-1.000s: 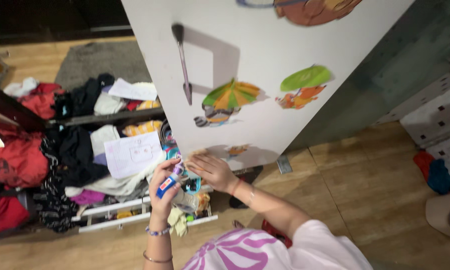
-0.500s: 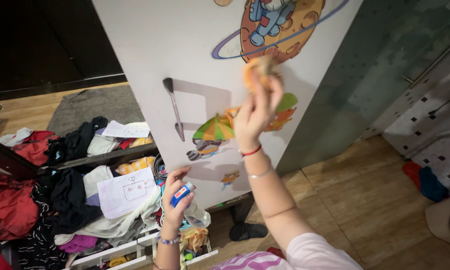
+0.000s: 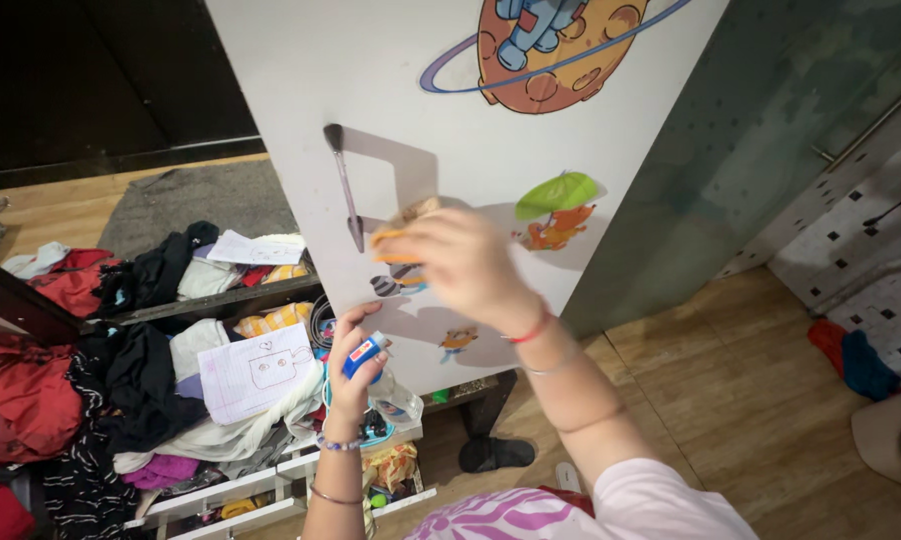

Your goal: The person cleans a dark wooden door and a white cabinet door using a spray bottle and a cloth. They spray the surfaces and wipe them down, moving from the door to the cabinet and back to the door.

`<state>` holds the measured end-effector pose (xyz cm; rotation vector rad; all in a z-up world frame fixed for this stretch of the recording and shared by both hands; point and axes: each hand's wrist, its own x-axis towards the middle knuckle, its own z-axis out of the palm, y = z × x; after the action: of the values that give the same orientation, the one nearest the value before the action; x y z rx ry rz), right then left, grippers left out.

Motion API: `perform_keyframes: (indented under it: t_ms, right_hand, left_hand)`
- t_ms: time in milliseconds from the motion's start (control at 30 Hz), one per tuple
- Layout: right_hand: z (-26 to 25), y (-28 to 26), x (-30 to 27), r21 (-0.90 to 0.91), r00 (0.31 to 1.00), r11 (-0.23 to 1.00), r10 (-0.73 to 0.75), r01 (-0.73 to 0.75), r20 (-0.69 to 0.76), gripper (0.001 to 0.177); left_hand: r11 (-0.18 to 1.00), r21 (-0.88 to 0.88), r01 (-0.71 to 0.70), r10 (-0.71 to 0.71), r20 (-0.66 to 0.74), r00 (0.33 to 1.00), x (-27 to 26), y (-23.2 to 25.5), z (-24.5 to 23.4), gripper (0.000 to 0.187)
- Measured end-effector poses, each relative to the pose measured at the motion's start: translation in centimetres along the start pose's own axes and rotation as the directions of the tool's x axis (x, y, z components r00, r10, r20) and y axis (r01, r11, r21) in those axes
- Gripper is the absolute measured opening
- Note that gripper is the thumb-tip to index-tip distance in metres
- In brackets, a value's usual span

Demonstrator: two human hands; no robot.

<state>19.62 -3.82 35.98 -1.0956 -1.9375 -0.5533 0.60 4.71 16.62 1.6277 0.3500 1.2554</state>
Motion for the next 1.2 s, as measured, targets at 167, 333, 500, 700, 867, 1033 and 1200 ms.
perform_keyframes:
  t_ms: [167, 333, 500, 700, 867, 1033, 1200]
  right_hand:
    - [-3.6, 0.0, -0.4, -0.100, 0.760, 0.921, 0.245, -0.376, -0.602, 0.047]
    - [-0.3, 0.0, 0.6, -0.263, 0.848, 0.853, 0.319, -0.451, -0.422, 0.027]
    - [3.7, -0.9, 0.7, -0.242, 0.974, 0.951, 0.155, -0.193, -0.164, 0.010]
    - [6.5, -3.4, -1.9, -0.469, 0.929, 0.811, -0.231, 0.349, 0.290, 0.012]
    - [5.0, -2.7, -3.1, -0.219, 0.972, 0.972, -0.128, 0.084, -0.196, 0.012]
    - [10.8, -2.1, -4.4, -0.226, 0.994, 0.969, -0.104, 0.097, -0.017, 0.016]
    - [9.2, -6.8, -2.0, -0.136, 0.968, 0.966, -0.234, 0.221, -0.087, 0.025]
  left_hand:
    - [0.999, -0.016, -0.035, 0.035, 0.000, 0.999, -0.3, -0.3, 0.1, 0.020]
    - [1.000, -0.025, 0.000, 0.000, -0.016, 1.000, -1.2, -1.4, 0.0, 0.019]
    - [0.999, -0.040, 0.013, -0.013, -0.005, 1.000, -1.6, -2.6, -0.6, 0.019]
    - [0.996, -0.016, 0.083, -0.084, -0.047, 0.995, -2.2, -4.0, -0.6, 0.024]
    - [0.999, 0.016, 0.031, -0.030, -0.033, 0.999, -3.4, -4.9, -0.4, 0.024]
    - [0.991, -0.056, 0.118, -0.121, -0.047, 0.992, -5.6, -6.7, -0.3, 0.023]
    - [0.995, -0.052, 0.079, -0.082, -0.052, 0.995, -7.1, -7.7, -1.0, 0.039]
